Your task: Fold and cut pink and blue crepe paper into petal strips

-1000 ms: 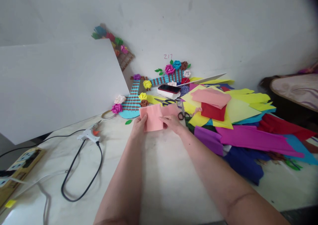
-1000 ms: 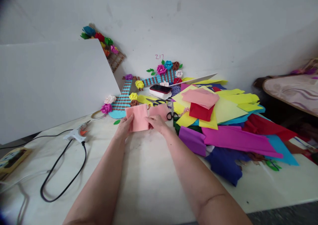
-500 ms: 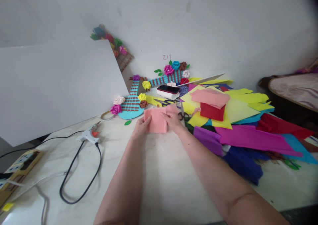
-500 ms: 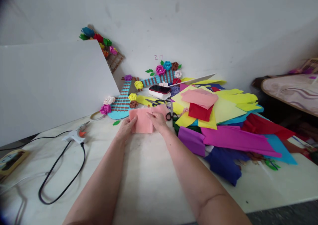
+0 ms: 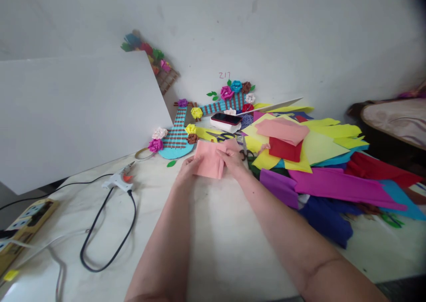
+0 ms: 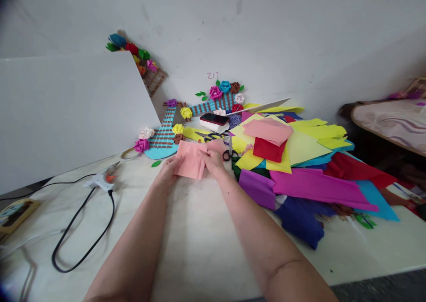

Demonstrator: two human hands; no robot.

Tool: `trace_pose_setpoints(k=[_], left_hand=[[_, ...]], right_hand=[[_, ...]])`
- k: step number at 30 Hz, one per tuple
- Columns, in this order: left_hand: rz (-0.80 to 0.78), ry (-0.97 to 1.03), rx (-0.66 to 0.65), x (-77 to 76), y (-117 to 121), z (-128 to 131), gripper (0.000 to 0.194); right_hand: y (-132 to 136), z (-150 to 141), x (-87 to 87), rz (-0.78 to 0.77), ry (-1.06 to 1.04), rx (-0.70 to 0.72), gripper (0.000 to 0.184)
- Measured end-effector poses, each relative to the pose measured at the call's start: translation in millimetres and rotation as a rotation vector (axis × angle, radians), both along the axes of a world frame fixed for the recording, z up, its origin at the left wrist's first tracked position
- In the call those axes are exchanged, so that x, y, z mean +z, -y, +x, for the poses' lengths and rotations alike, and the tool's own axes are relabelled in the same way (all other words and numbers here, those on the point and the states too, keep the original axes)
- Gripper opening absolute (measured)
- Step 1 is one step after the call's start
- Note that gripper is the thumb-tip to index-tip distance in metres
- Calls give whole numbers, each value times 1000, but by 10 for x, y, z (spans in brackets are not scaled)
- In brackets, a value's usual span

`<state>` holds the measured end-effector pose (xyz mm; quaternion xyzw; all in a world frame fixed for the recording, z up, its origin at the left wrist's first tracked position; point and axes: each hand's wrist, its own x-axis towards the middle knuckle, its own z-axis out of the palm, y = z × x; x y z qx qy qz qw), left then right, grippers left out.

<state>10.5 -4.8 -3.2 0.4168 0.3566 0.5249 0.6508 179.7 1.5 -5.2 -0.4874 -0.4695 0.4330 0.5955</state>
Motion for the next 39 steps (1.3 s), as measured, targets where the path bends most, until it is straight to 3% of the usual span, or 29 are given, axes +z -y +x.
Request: trace_pose_setpoints(k=[3,6,14,20,24,28,34,39], left_hand=[[-61,141,-2,29,-11,-27,53],[-111,211,-80,48,-10,-39,65],[49,75,-185,-29,25,75,49],[100,81,-74,5,65,151,49],[122,-16,37,26,59,131,53],[188,-122,155,119,97,131,55],[226,-206,285,229,140,152,55],[324,-334,389,181,81,91,44]], right_hand=[[0,-49,-9,6,-197,-66,32],[3,-89,-20,-35,-401,-44,35],[20,-130,-7,-141,-516,-75,26],[19,-135,-8,-134,-461,-31,31],[30,-65,29,-84,-354,21,26],[43,10,72,2,-255,36,27],[26,48,62,-14,-143,65,23],[-65,66,-11,143,-95,50,23]])
